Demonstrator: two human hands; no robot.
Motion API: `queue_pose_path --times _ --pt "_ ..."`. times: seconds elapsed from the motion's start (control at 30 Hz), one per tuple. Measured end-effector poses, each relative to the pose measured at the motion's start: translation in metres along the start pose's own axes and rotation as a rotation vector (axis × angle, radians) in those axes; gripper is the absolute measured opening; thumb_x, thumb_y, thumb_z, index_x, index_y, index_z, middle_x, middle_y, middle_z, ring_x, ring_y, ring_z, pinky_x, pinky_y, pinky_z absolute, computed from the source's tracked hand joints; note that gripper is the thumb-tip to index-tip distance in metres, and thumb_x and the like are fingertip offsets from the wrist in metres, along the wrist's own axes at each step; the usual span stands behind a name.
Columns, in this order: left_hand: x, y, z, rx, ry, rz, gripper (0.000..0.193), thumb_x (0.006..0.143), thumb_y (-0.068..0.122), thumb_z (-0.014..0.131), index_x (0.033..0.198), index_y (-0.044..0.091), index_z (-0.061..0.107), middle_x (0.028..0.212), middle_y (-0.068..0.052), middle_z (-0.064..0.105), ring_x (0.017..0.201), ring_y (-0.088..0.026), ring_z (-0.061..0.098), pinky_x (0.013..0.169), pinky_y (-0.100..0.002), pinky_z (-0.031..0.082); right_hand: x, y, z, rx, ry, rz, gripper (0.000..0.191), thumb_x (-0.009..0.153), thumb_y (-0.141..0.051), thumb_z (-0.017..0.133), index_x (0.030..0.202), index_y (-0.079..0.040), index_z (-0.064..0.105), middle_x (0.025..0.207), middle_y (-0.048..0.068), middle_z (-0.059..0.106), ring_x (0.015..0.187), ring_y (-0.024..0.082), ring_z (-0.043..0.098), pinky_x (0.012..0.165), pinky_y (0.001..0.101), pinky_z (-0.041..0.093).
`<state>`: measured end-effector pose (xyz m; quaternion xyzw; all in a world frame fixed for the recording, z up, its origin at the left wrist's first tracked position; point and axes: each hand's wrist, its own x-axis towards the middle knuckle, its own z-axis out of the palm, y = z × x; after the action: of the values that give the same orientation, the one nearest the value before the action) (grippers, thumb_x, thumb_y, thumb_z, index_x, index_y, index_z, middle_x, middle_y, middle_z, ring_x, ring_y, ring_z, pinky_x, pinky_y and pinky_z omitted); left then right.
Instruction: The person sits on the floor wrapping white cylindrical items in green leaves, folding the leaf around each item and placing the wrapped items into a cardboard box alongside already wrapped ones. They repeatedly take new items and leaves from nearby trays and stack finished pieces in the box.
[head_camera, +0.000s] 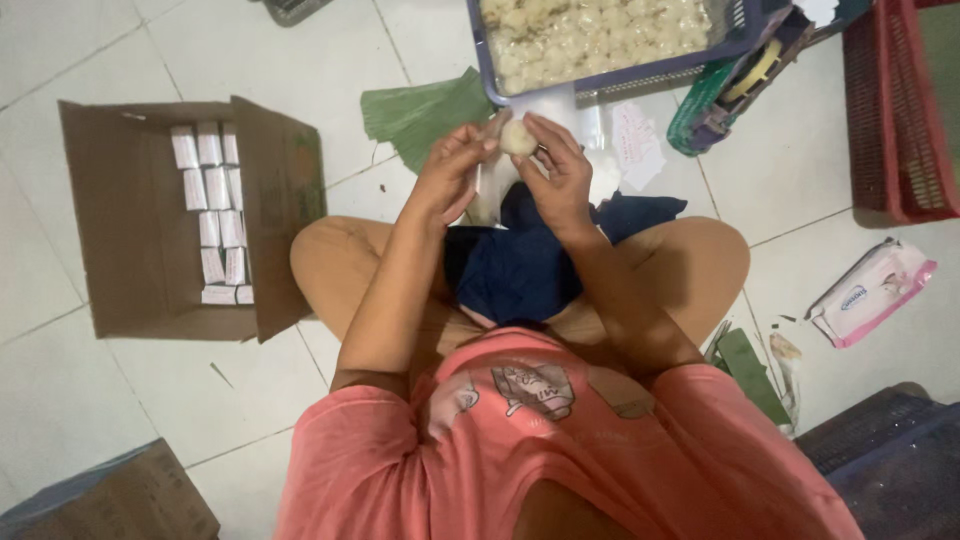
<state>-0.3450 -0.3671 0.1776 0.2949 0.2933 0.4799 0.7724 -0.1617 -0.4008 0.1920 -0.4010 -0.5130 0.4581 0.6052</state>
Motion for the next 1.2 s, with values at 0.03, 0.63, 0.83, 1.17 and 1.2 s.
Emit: queue_pose_path --times 0.03,0.63,0.83,1.17,1.2 --pt "-0.008 0.006 0.004 -0.049 -0.035 0.004 0.010 0.101 0.008 0.072 0.101 0.006 0.062 0.106 -0.006 0.067 0.097 -0.014 0.062 0.087 -0.029 0.050 -0.005 -0.004 0.005 -0.043 -0.020 -0.035 0.047 0.094 0.010 0.073 0.139 -0.002 0.062 0.147 0.010 0.051 0.132 0.020 0.059 0.110 0.0343 0.055" --pt "-0.056 -0.055 -0.026 0.444 0.524 0.433 0.065 0.115 0.050 0.049 0.143 -0.008 0.057 0.139 -0.020 0.060 0.128 -0.024 0.059 0.113 -0.036 0.045 -0.047 0.002 0.055 -0.377 -0.222 -0.037 0.015 0.096 -0.013 0.073 0.104 0.000 0.075 0.110 0.012 0.061 0.102 0.025 0.062 0.088 0.0342 0.051" --pt "-0.062 -0.042 -0.001 0.080 0.385 0.336 0.064 0.093 0.000 0.070 0.151 -0.002 0.041 0.122 -0.021 0.064 0.107 -0.024 0.064 0.094 -0.032 0.054 -0.019 -0.006 0.040 -0.485 -0.066 0.078 0.020 0.083 -0.009 0.087 0.094 -0.002 0.073 0.106 0.010 0.062 0.096 0.019 0.063 0.079 0.0290 0.050" --pt "-0.052 -0.018 0.035 0.145 0.249 0.375 0.076 0.085 -0.013 0.071 0.152 -0.001 0.036 0.137 -0.022 0.057 0.124 -0.029 0.060 0.104 -0.040 0.053 -0.042 -0.018 0.045 -0.152 -0.111 0.147 0.063 0.084 0.009 0.074 0.141 -0.002 0.047 0.124 0.011 0.062 0.112 0.013 0.060 0.097 0.0267 0.051" --pt "-0.050 -0.019 0.035 0.150 0.215 0.375 0.073 0.087 -0.012 0.069 0.152 -0.002 0.038 0.141 -0.022 0.056 0.131 -0.029 0.058 0.110 -0.040 0.051 -0.042 -0.011 0.045 -0.111 -0.090 0.146 0.059 0.085 0.010 0.073 0.137 -0.002 0.049 0.124 0.011 0.063 0.115 0.013 0.061 0.100 0.0275 0.051"
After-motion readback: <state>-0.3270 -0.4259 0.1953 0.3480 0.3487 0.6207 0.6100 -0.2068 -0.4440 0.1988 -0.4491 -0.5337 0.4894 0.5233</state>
